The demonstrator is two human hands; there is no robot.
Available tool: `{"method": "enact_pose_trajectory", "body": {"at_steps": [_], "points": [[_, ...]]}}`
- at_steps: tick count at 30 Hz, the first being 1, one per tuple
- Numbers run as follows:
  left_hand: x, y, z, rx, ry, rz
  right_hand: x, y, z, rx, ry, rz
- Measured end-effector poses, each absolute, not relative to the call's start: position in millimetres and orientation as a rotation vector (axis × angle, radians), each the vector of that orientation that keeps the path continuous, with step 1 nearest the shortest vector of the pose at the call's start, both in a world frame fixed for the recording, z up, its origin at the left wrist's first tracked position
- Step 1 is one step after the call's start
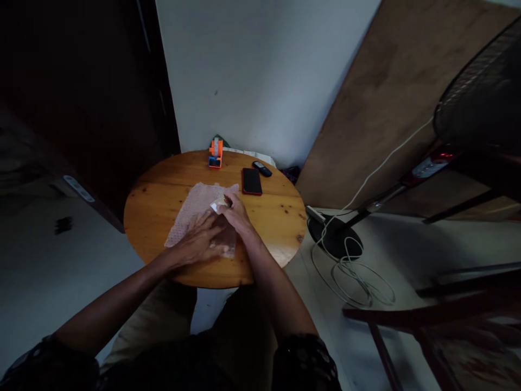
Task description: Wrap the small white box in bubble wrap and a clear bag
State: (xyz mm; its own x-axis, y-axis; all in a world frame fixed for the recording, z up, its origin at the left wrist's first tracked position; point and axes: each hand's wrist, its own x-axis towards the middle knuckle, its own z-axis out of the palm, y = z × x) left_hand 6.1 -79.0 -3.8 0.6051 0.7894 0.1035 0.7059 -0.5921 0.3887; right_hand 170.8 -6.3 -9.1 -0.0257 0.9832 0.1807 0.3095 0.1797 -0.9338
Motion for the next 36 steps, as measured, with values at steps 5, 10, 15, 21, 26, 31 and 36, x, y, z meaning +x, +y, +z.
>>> {"method": "enact_pose_trajectory", "body": {"at_steps": [5, 10, 15, 21, 26, 31, 36], "points": [[-32.0, -63.4, -6.8, 2.494, 1.405, 0.506, 176.1, -2.7, -24.7, -1.279, -1.549, 0.882], [-40.6, -48.0, -22.7, 2.430, 1.441, 0.437, 178.2, -6.8, -27.4, -1.245, -1.574, 0.921], [-34.4, -52.5, -23.3, 2.379, 1.508, 0.486, 175.0, -12.0, -26.1, -1.217, -1.610, 0.854], [-34.4, -52.6, -22.6, 2.386, 1.516, 0.500, 171.3, -22.3, -30.7, -1.152, -1.889, 0.891], [-35.3, -53.4, -22.6, 2.392, 1.500, 0.501, 172.6, -24.3, -30.3, -1.209, -1.897, 0.867], [-33.4, -55.2, -22.4, 2.379, 1.514, 0.516, 171.0, -26.9, -25.6, -1.244, -1.890, 0.835], [-34.2, -54.3, -22.4, 2.379, 1.480, 0.605, 171.1, -28.2, -21.8, -1.248, -1.920, 0.846]]}}
